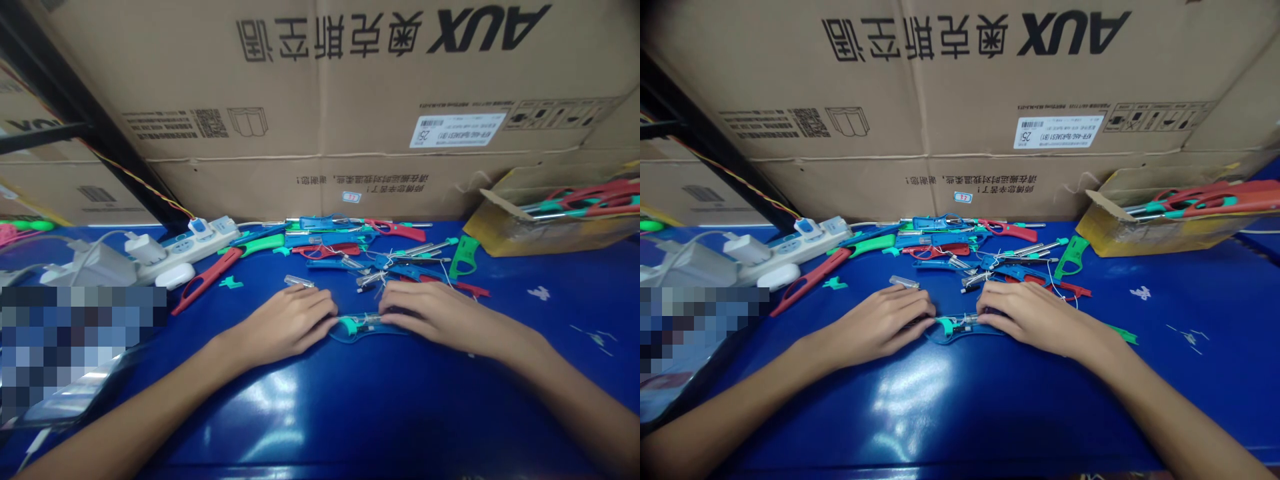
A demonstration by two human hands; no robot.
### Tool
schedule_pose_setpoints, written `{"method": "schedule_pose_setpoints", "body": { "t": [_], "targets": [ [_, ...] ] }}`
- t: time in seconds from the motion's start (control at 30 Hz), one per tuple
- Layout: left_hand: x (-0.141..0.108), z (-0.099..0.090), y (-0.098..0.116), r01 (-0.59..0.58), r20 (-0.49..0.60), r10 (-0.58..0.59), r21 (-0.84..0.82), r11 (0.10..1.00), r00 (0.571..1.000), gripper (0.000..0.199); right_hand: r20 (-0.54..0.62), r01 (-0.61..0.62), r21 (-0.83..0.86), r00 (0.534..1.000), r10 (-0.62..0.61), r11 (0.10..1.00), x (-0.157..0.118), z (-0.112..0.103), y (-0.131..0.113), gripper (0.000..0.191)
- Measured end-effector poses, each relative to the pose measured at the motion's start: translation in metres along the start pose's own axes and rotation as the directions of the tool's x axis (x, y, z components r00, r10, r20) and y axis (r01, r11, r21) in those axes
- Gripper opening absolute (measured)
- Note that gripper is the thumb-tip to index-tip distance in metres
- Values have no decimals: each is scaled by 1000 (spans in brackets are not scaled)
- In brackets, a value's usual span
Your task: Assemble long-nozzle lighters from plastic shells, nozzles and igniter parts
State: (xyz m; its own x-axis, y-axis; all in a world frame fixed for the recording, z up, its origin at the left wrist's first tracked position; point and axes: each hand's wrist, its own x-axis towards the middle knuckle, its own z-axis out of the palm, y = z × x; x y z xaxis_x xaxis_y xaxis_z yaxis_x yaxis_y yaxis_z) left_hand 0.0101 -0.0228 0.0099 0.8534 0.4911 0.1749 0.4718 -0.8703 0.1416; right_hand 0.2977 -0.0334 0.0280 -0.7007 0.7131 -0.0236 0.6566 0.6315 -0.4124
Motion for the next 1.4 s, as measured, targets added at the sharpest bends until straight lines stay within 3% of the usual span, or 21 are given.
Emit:
{"method": "schedule_pose_setpoints", "body": {
  "t": [0.47,1.4],
  "targets": [
    [-1,2,-1,-28,-33,29,21,999,999,25,-7,19,-20,1000,-19,1000,-1,-2,-6,35],
    [-1,3,-1,-18,9,18,-21,1000,1000,26,29,18,-51,999,-16,999,-4,-2,-9,34]
  ]
}}
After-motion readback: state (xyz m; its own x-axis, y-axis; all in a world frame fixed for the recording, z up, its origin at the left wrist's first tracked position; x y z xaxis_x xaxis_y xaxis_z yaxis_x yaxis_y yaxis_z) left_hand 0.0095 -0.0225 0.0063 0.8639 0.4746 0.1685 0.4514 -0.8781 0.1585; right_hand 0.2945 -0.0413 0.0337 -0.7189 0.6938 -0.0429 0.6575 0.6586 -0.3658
